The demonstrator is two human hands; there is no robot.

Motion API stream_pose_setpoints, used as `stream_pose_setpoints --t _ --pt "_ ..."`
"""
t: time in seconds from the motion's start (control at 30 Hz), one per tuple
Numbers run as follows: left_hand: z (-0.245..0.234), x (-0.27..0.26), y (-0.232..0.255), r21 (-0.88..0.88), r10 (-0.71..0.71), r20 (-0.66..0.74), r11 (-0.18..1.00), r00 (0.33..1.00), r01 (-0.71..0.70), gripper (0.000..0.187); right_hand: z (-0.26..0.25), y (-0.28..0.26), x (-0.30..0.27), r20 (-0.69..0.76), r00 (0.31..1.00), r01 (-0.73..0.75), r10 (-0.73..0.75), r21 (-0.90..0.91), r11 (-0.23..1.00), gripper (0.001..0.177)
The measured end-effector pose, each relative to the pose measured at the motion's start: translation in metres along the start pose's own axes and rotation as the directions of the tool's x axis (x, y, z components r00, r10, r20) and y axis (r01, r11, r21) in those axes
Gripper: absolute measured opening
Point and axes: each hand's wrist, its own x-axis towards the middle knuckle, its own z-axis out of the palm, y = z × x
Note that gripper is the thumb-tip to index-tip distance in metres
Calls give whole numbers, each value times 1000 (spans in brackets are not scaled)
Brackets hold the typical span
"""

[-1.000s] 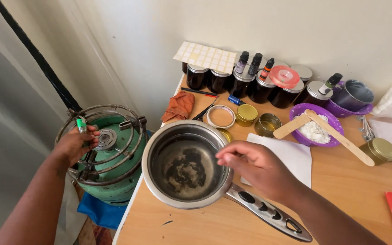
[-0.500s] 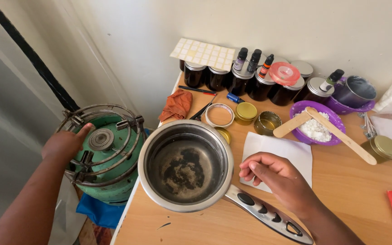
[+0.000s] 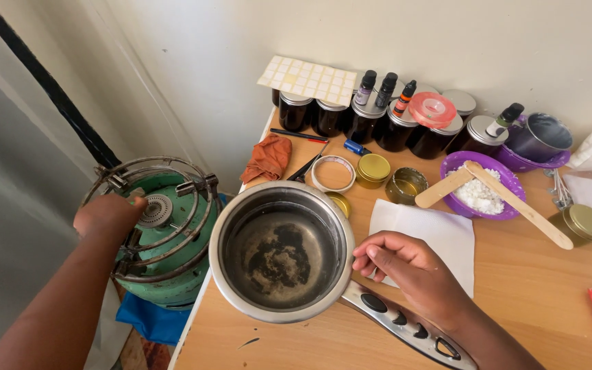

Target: Preparing candle making materials by lighting a portable stove, weighing a metal cup on a digital scale, and recording measurements in a notebook.

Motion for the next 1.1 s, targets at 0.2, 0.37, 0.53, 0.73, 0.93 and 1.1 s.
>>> stream_pose_setpoints --t 0.2,0.37,0.53,0.73,0.93,1.1 --pt "-7 -8 -5 -54 10 30 998 1000 -9 82 -6 9 3 9 1000 18 -18 2 1000 32" --pt "5 -20 -51 -410 -30 -94 912 995 -11 108 -12 10 2 10 999 37 -37 16 999 33" --pt "3 -76 -95 -755 -147 52 642 988 135 124 -10 10 1 4 1000 10 -10 27 1000 32" --pt "12 -94 -124 -850 -181 166 473 969 234 116 -5 1 -1 16 984 -178 180 -62 982 31" --pt "-15 -144 -91 -868 13 188 470 982 160 73 -21 -25 -21 150 909 -333 389 -299 894 34" --pt "-52 -206 -53 -971 286 90 239 954 20 47 -32 -25 -31 458 758 -293 464 -398 870 37"
